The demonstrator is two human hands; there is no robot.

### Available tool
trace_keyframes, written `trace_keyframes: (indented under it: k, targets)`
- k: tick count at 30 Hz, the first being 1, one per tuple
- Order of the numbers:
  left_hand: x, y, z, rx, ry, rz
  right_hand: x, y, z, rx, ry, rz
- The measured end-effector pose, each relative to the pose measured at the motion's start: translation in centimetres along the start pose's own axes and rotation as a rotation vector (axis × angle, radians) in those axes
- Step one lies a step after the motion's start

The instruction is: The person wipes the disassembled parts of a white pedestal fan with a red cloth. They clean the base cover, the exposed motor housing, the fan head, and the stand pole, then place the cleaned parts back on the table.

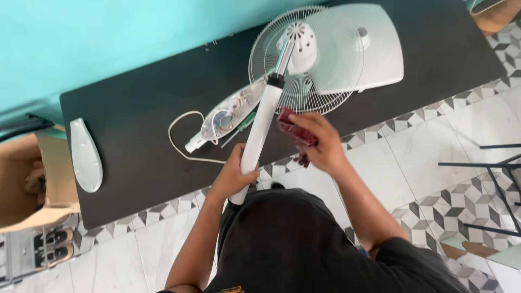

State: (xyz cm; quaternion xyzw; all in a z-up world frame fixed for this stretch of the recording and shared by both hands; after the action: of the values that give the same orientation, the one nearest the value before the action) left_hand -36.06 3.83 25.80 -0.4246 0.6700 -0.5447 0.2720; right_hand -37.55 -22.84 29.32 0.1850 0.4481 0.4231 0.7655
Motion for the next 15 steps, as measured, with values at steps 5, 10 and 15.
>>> trace_keyframes:
  k: [5, 10, 15]
  targets:
    - [-3.0, -1.1, 0.0, -0.044, 0.080, -0.041, 3.9, 3.5, 2.7, 0.127, 0.060, -0.214]
    - [-4.4, -0.9, 0.5, -0.064, 0.059, -0.073, 8.1, 6.5, 1.6, -0.207, 0.135, -0.235]
    - [-5.9, -0.6, 0.7, -0.061, 0.167, -0.090, 7.8, 5.4, 2.6, -0.309, 0.082, -0.369]
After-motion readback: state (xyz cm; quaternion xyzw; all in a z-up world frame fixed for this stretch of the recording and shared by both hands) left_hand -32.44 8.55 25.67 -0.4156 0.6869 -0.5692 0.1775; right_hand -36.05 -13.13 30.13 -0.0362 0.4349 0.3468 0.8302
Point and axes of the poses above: each hand's wrist, its own z-axis towards the middle knuckle, its own x-axis out of the palm, y = z × x, the point moved 1 cm from there along z, towards the middle knuckle, and after that the axes turned 6 degrees about -z, right-handed, at the moved point
